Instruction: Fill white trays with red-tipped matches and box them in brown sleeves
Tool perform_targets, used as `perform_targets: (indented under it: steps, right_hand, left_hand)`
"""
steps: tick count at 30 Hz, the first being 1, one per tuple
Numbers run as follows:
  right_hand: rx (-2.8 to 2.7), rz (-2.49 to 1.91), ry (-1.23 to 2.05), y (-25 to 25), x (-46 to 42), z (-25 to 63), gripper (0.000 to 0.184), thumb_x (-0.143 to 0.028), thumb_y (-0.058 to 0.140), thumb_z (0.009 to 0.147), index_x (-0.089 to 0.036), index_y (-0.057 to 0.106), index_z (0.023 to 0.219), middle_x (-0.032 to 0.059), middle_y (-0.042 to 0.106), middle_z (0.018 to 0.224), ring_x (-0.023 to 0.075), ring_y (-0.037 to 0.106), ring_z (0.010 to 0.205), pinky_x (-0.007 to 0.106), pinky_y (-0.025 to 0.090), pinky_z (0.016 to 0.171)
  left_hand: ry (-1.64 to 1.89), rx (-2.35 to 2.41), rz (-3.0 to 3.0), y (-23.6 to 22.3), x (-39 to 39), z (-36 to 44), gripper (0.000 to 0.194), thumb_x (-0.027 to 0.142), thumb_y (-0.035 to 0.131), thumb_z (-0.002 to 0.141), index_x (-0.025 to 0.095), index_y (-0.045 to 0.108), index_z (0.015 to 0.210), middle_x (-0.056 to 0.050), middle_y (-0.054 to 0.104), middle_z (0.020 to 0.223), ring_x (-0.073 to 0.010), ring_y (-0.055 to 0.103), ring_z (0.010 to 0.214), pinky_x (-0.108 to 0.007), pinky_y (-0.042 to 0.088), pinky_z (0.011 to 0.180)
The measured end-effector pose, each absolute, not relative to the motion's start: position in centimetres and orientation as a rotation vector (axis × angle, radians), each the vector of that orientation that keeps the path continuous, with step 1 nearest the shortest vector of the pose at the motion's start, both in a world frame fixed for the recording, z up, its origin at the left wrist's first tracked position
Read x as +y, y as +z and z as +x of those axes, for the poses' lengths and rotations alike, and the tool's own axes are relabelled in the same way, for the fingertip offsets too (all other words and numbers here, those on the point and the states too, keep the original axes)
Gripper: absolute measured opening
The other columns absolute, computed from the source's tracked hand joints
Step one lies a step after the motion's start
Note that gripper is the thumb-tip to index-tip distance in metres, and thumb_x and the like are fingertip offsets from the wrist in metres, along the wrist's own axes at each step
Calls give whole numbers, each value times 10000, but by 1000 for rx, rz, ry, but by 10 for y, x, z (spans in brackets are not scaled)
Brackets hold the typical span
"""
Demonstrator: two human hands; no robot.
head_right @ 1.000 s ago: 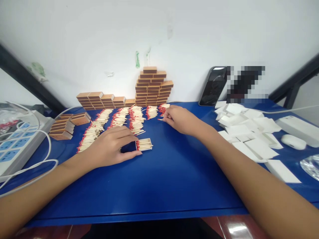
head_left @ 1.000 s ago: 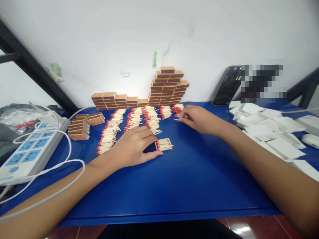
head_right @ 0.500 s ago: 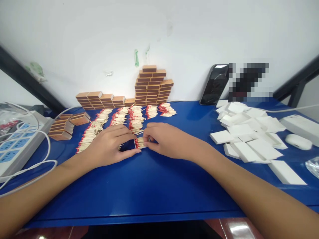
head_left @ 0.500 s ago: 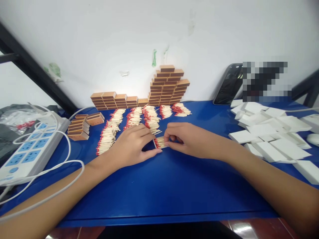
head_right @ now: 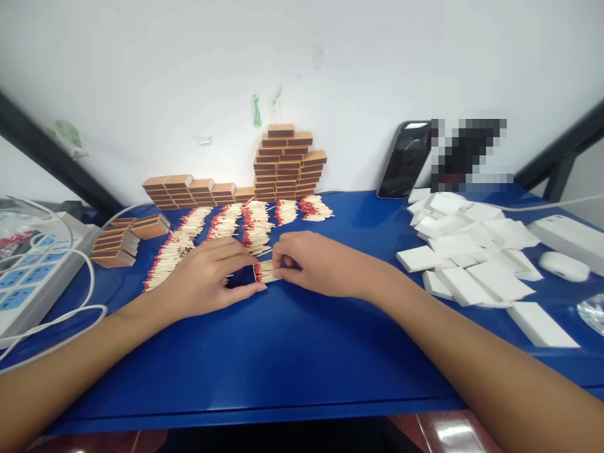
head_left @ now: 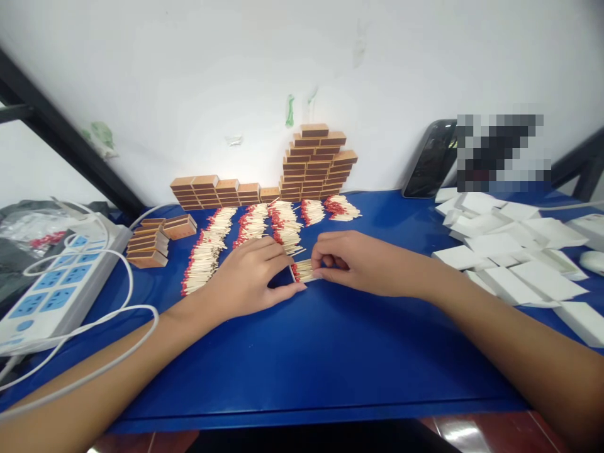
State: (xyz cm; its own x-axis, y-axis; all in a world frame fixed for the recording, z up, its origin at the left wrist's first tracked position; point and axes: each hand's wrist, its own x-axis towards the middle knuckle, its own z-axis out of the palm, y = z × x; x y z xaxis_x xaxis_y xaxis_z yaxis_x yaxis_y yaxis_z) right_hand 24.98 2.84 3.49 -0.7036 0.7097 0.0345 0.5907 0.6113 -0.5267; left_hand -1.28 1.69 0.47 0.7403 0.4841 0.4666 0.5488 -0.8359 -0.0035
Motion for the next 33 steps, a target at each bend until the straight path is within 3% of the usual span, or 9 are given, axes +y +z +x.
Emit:
perform_targets:
  steps: [10, 22, 33]
  right_hand:
    - [-2608, -1102, 687, 39, 36, 262, 130, -357, 703, 933, -239, 734, 977, 43, 716, 961, 196, 618, 811, 328, 448, 693]
    - [-2625, -1115, 694, 37, 34, 261, 98, -285, 645, 956, -235, 715, 909, 43, 718, 994, 189, 620, 805, 328, 454, 691]
    - [-2544, -1081, 661, 47, 38, 265, 121, -325, 672, 929, -227, 728, 886, 25, 691, 862, 168, 566, 722, 321, 408, 642]
  left_hand:
    - [-694, -842, -2789, 4, 17, -13, 356, 511, 686, 1018, 161, 741, 982, -62, 720, 883, -221, 675, 850, -375, 546, 804]
    - [-699, -814, -2799, 5, 17, -12, 366, 502, 691, 1015, 145, 750, 965, -52, 699, 847, -218, 665, 816, -382, 546, 780]
    - [-714, -809, -2807, 2, 18, -13, 367, 506, 678, 1025, 148, 754, 1000, -67, 738, 901, -224, 690, 859, -381, 556, 816]
